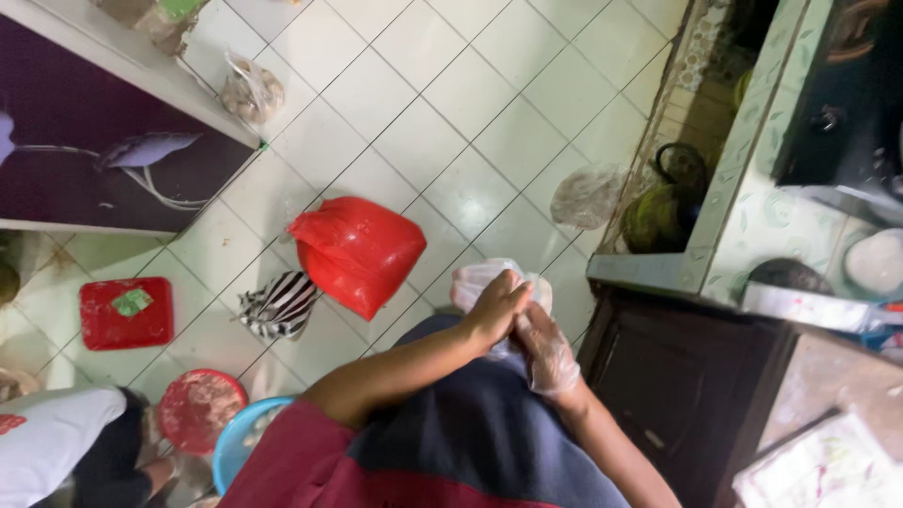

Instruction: The person holds a clear plastic bag open and picks round meatballs one at a time from a plastic crate, filling the bag. They then carry the filled bag across the room, tie it closed, and place it on the table next to the crates.

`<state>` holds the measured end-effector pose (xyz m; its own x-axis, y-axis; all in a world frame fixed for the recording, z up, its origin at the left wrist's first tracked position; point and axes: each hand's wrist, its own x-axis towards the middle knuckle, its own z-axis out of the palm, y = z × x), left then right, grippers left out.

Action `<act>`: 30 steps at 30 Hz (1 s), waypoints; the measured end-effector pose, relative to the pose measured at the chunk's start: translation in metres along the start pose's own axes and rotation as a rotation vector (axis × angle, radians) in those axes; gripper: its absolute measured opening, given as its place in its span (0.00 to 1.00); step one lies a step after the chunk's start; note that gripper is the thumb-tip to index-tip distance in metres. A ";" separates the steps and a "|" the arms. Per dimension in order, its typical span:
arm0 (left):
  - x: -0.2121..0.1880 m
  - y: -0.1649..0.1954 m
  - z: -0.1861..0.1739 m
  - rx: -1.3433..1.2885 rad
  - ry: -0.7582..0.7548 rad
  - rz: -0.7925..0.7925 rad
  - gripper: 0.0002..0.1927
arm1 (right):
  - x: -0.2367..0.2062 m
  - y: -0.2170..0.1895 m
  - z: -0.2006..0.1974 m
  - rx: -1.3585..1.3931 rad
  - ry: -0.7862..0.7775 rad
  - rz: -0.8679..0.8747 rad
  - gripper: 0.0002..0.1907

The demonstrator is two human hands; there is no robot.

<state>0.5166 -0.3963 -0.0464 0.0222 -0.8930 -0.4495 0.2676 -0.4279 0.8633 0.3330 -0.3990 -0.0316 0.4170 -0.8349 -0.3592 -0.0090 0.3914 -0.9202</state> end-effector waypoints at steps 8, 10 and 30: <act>0.032 0.043 0.044 0.124 -0.042 0.111 0.12 | 0.024 -0.058 -0.089 0.382 0.157 -0.054 0.20; 0.049 0.046 0.066 0.152 -0.033 0.110 0.16 | 0.027 -0.056 -0.103 0.119 0.034 -0.018 0.21; 0.274 -0.161 0.095 0.501 -0.058 -0.345 0.22 | 0.175 0.178 -0.265 0.509 0.758 0.503 0.19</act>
<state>0.3881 -0.5854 -0.2863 -0.0413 -0.6913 -0.7214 -0.2364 -0.6948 0.6793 0.1638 -0.5776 -0.2994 -0.2103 -0.4855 -0.8486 0.4338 0.7315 -0.5260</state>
